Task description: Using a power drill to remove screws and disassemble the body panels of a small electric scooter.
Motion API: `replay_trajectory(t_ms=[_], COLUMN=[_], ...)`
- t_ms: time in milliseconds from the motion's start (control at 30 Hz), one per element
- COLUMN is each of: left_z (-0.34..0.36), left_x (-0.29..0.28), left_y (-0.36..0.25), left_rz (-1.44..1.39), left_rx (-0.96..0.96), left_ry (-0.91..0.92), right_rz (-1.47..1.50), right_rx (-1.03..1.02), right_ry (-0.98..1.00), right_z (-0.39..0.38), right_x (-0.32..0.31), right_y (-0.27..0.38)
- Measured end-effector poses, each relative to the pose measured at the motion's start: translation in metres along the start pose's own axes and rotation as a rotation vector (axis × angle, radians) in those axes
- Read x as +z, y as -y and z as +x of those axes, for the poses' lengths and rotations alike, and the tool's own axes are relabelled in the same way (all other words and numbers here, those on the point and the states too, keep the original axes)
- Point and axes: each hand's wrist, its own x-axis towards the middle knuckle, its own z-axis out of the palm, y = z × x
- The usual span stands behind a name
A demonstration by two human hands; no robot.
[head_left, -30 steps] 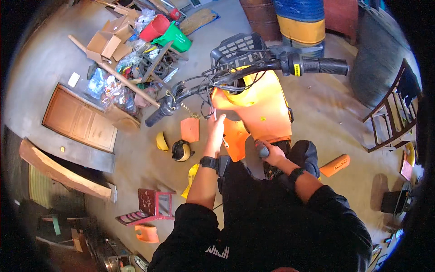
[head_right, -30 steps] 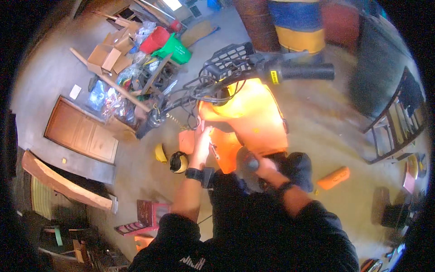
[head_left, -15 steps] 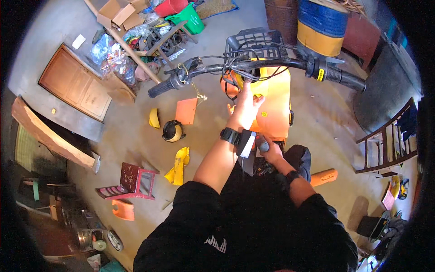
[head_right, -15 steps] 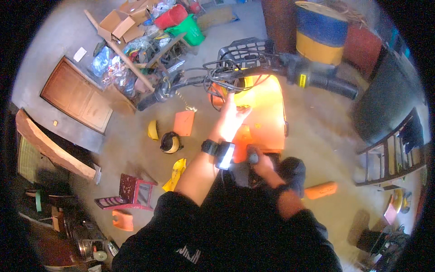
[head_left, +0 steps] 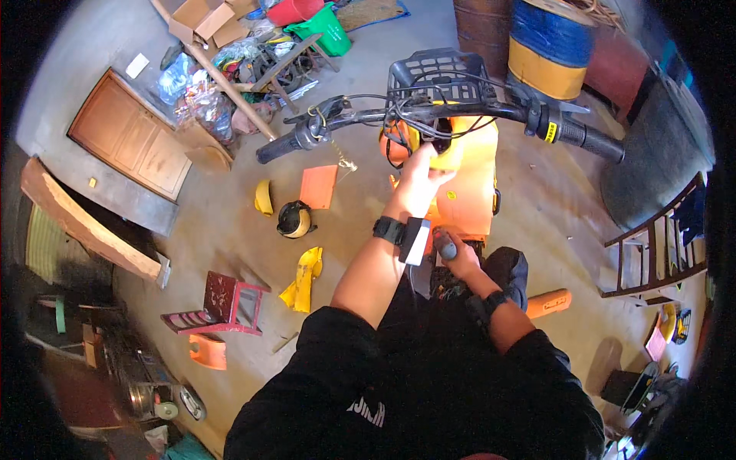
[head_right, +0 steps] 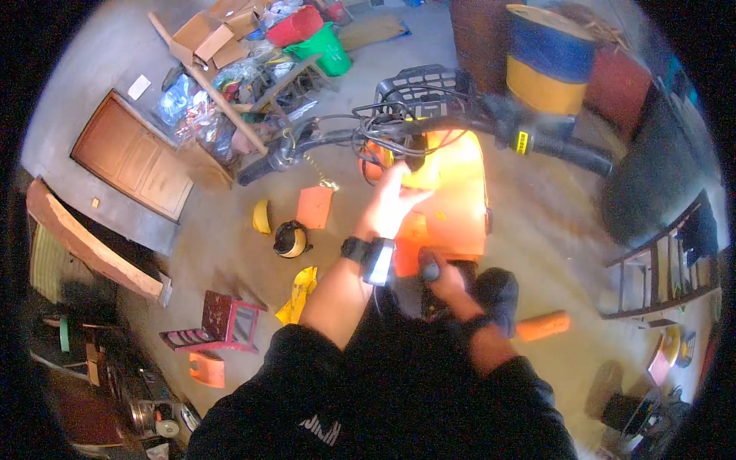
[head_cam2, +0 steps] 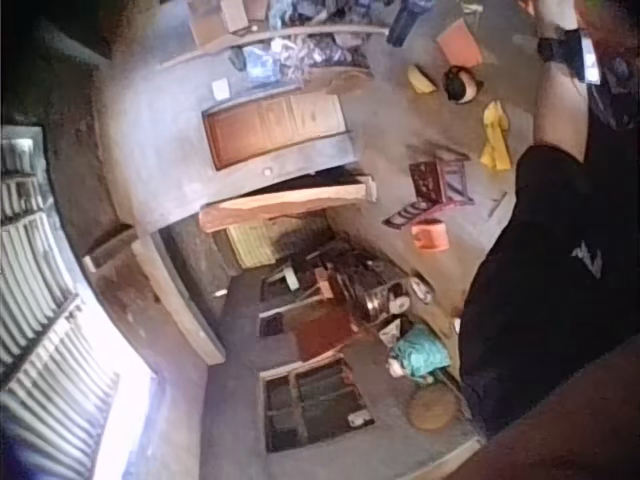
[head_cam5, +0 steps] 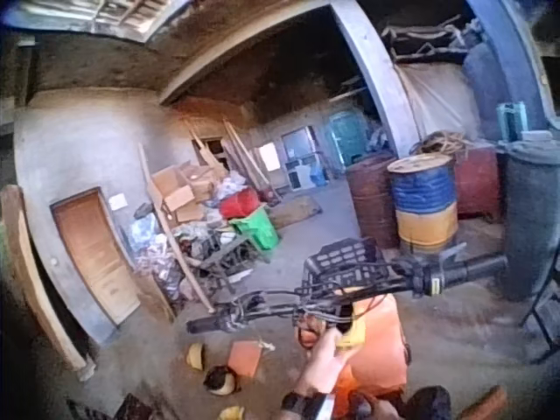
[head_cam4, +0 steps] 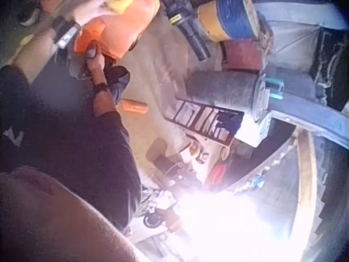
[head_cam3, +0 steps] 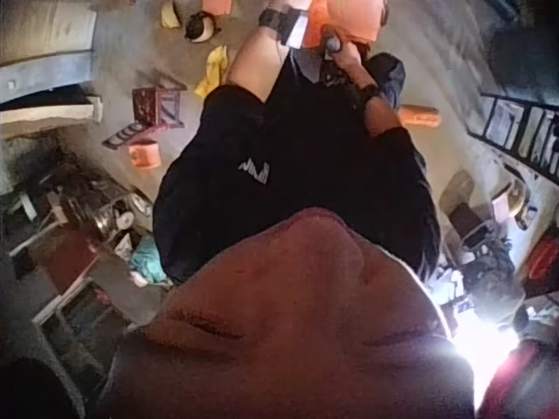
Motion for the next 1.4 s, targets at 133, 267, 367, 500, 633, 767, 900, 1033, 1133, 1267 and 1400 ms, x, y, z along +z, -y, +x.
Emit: replay_trajectory(t_ms=[133,267,367,500,633,767,900,1033,1133,1267,1400], left_z=[0.008,-0.004,-0.037,-0.036,-0.060,-0.076,-0.108,-0.112,-0.118,-0.135,-0.141], left_x=[-0.019,-0.023,-0.008,-0.056,-0.079,-0.126,-0.128,-0.149,-0.194,-0.201,-0.209], left_y=[0.018,0.015,0.028,0.061,0.049,0.041,0.025,0.042,0.090,0.115,0.126], left_rz=[-0.067,0.165,0.292,-0.043,-0.146,-0.105,-0.007,-0.154,0.131,-0.322,-0.242], left_rx=[-0.009,-0.001,-0.067,-0.092,-0.196,-0.213,-0.272,-0.352,-0.073,-0.511,-0.415], left_ry=[-0.059,0.001,-0.075,0.082,0.057,-0.003,-0.242,-0.352,-0.018,-0.412,-0.314], right_rz=[-0.025,0.041,0.040,-0.019,-0.014,-0.039,0.019,-0.036,0.005,-0.031,-0.012], right_rx=[0.036,0.018,0.026,0.095,0.094,0.131,0.051,0.049,0.008,0.033,0.060], right_ry=[-0.008,-0.028,0.017,0.023,-0.029,0.015,0.001,-0.014,-0.027,-0.022,-0.027], right_z=[0.003,-0.001,-0.001,0.003,0.003,0.002,0.001,0.003,0.004,0.006,0.005], right_x=[-0.001,-0.002,0.001,0.004,0.006,0.000,0.003,0.008,0.008,0.006,0.005], right_y=[0.004,0.008,0.004,0.005,-0.002,0.009,0.003,-0.003,0.003,-0.006,-0.006])
